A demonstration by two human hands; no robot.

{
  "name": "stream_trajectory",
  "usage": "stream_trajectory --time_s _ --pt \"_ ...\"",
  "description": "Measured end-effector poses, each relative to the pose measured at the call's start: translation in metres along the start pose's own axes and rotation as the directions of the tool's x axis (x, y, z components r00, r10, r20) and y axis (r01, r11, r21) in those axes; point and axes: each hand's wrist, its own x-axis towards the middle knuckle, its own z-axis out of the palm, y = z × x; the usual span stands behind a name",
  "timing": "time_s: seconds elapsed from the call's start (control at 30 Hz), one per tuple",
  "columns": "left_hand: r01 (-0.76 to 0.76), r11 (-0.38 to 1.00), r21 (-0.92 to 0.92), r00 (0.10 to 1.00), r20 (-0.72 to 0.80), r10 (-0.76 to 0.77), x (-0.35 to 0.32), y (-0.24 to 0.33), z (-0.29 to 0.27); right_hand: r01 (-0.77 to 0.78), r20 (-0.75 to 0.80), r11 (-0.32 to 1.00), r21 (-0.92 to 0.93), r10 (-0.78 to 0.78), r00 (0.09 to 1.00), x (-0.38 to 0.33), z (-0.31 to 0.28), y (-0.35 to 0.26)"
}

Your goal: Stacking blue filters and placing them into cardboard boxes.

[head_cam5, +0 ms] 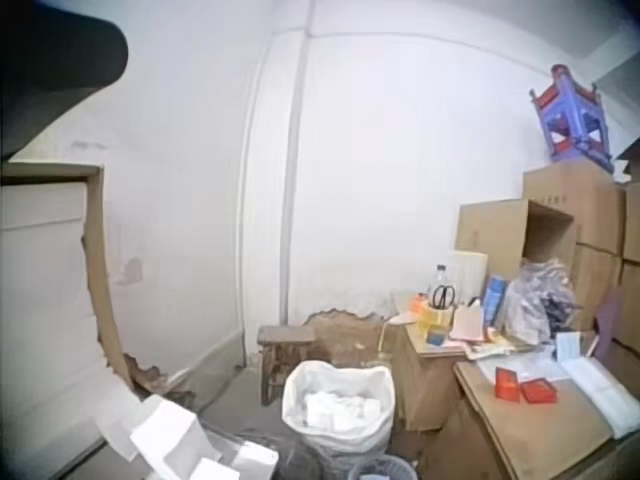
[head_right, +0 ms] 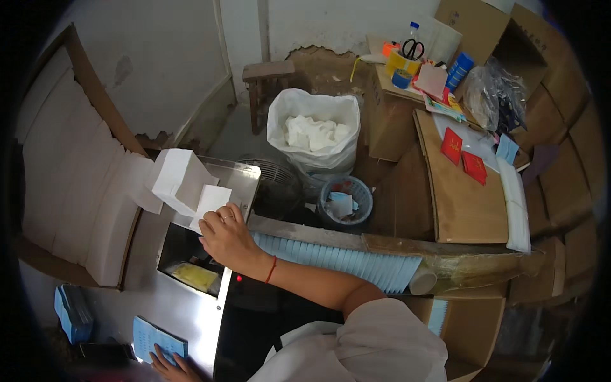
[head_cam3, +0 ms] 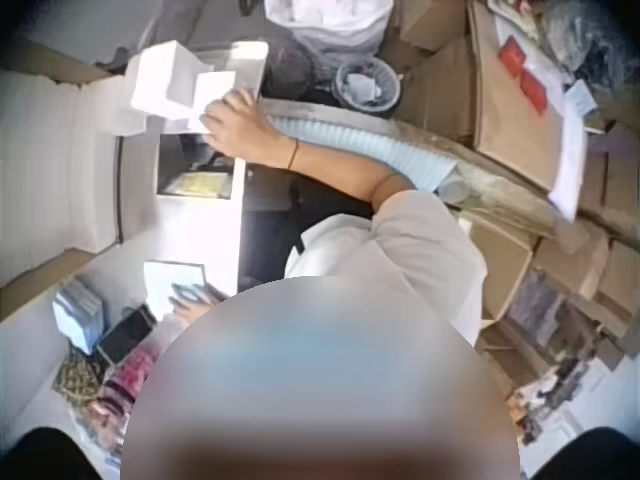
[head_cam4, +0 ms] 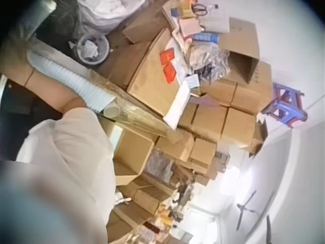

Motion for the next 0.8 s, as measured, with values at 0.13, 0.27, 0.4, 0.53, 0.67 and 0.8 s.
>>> stream_trajectory --time_s 0.13,0.27,0.4,0.53,0.67,0.8 --pt "0.006 1.0 0.004 1.0 0.011 -0.006 -0.003 0.0 0.002 -0.013 -0.018 1.0 -0.012 0.012 1.0 -0.006 -0.002 0.008" --pt "0.232 0.951 0.207 0.968 0.052 -0.247 0.002 -0.028 0.031 0.031 -0.1 0.999 -0.02 -0.033 0.994 0.002 0.021 -0.002" --pt "0.076 0.941 -0.329 0.982 -0.141 -0.128 0.011 -0.031 0.016 -0.012 0.0 1.0 0.028 0.012 1.0 0.011 0.016 0.007" --pt "0.117 0.993 0.009 0.989 0.087 -0.117 0.021 -0.017 0.008 -0.042 -0.065 0.986 0.161 0.053 0.996 0.014 0.01 0.021" --pt "0.182 0.97 -0.159 0.983 0.036 -0.178 0.019 -0.029 0.006 -0.094 0.068 0.96 0.264 0.079 0.995 0.012 0.008 0.023" --pt "0.094 0.994 -0.063 0.995 0.037 -0.092 0.006 -0.041 0.012 -0.034 0.074 0.976 0.215 0.019 0.997 0.012 0.007 0.022"
